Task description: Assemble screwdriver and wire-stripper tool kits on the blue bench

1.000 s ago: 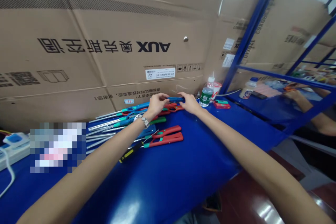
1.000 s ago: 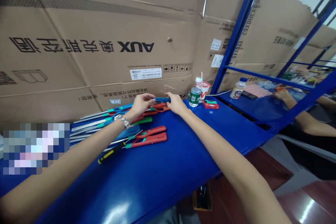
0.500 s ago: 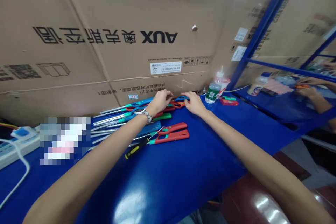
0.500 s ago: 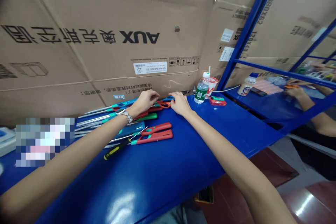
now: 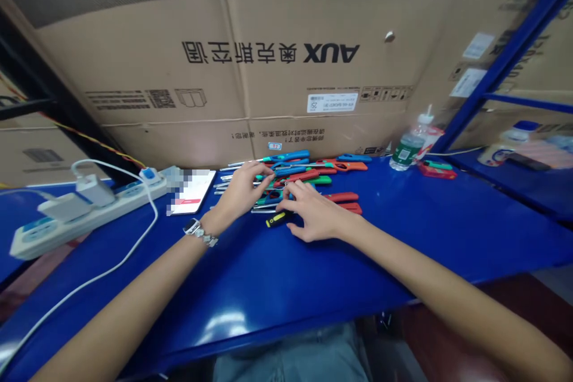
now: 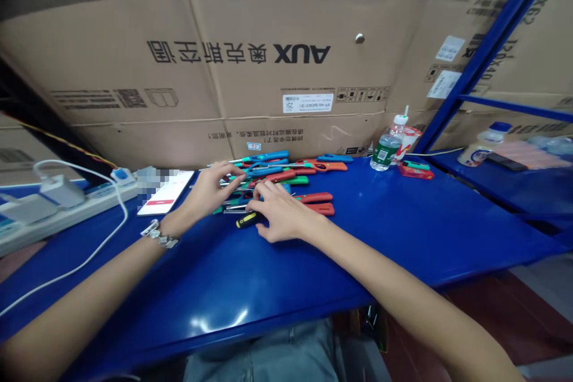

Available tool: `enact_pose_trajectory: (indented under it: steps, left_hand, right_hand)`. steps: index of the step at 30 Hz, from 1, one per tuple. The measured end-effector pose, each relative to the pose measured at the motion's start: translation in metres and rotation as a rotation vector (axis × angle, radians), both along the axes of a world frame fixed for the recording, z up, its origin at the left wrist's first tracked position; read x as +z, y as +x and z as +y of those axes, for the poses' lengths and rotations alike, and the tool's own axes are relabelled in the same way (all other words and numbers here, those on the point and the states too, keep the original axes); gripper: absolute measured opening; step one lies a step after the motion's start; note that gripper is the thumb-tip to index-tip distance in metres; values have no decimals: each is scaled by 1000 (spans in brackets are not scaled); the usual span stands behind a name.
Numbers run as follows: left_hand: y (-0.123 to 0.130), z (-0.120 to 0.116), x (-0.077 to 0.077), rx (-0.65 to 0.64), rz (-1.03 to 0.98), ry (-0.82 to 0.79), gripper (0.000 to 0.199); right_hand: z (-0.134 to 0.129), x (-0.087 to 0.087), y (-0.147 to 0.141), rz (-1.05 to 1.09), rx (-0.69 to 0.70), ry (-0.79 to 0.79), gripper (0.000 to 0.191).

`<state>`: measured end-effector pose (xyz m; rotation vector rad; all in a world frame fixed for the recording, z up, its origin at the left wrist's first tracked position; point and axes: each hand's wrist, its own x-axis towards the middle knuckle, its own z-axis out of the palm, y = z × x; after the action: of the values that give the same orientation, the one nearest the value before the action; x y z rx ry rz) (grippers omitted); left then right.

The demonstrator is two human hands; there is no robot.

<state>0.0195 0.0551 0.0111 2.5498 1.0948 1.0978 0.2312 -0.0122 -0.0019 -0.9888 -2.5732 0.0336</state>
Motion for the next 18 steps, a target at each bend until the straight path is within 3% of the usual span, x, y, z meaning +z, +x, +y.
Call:
enact_pose_trajectory:
  steps: [4, 8, 11, 14, 18]
  left_hand:
    - [-19, -9, -10, 30, 19, -32, 13]
    - [-25, -15, -14, 40, 82, -36, 12]
    - [-23, -19, -15, 34, 90, -25, 15]
    - [-15, -25, -17, -3, 77, 17, 18]
    - [11, -35, -20, -269, 266, 111, 18]
  right_hand:
    - [9, -5, -9, -96, -22, 15, 17]
    - [12, 1, 0, 14, -33, -27, 19]
    - [11, 8, 15, 273, -79, -23, 21]
    - [10, 9, 28, 711, -163, -14, 28]
    - [16, 0, 37, 1193, -252, -98, 34]
